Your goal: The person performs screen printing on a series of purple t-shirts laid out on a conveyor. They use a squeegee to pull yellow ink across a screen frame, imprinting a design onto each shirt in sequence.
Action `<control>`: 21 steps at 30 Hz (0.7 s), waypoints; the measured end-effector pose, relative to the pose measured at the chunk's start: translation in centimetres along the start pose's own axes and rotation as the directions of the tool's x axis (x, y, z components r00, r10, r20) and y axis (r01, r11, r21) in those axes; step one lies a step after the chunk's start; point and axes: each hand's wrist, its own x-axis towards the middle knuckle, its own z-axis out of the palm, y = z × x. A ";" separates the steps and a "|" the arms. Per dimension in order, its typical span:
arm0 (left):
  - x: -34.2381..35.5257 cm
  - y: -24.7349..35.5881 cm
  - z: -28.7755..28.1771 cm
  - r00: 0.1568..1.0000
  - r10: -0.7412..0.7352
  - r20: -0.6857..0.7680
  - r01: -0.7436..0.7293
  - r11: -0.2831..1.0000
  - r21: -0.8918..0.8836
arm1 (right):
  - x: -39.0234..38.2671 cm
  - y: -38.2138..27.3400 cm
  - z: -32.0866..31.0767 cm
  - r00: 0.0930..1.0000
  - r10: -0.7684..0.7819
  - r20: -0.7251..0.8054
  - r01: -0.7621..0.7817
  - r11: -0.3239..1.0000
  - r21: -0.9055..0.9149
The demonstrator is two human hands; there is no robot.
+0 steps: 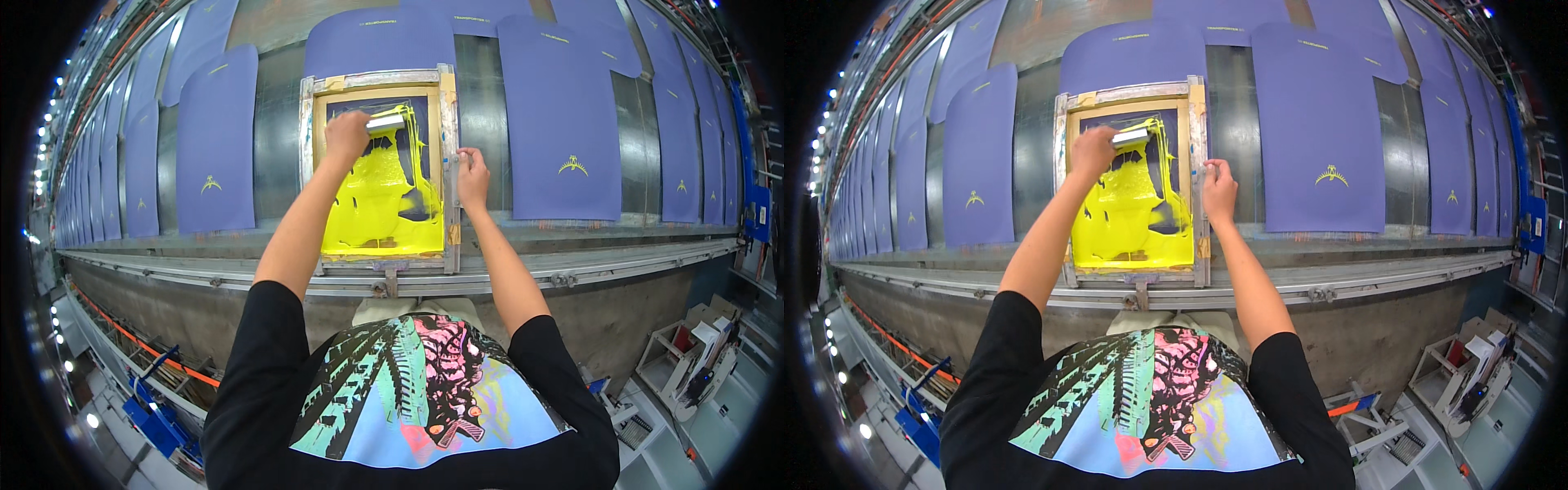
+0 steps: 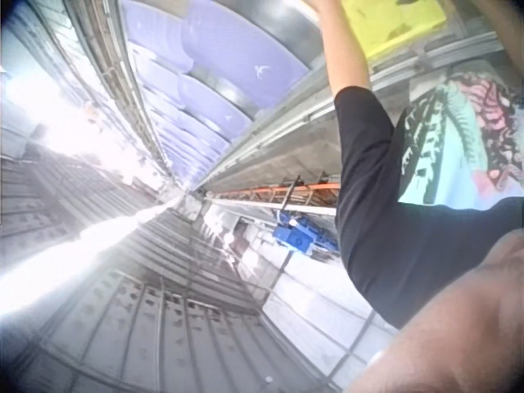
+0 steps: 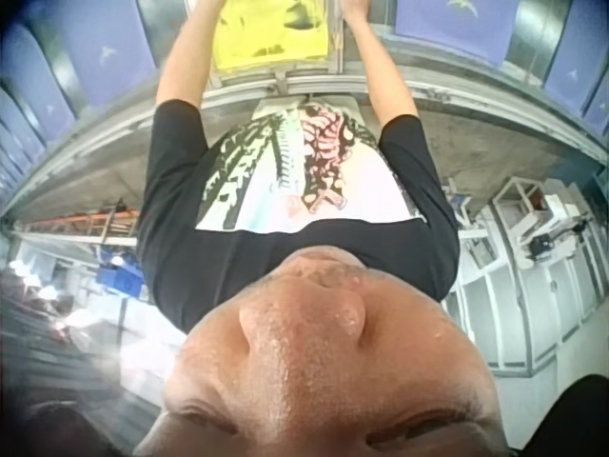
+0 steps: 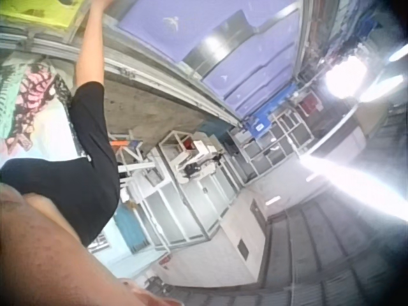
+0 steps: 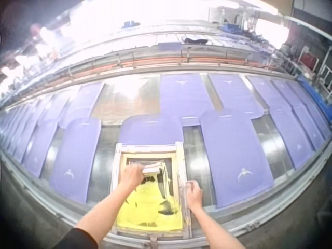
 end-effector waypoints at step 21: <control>-22.6 9.2 5.2 0.996 0.087 -0.012 -0.087 0.966 -0.243 | 4.1 7.9 -2.5 0.998 -0.058 -0.015 0.058 0.998 0.021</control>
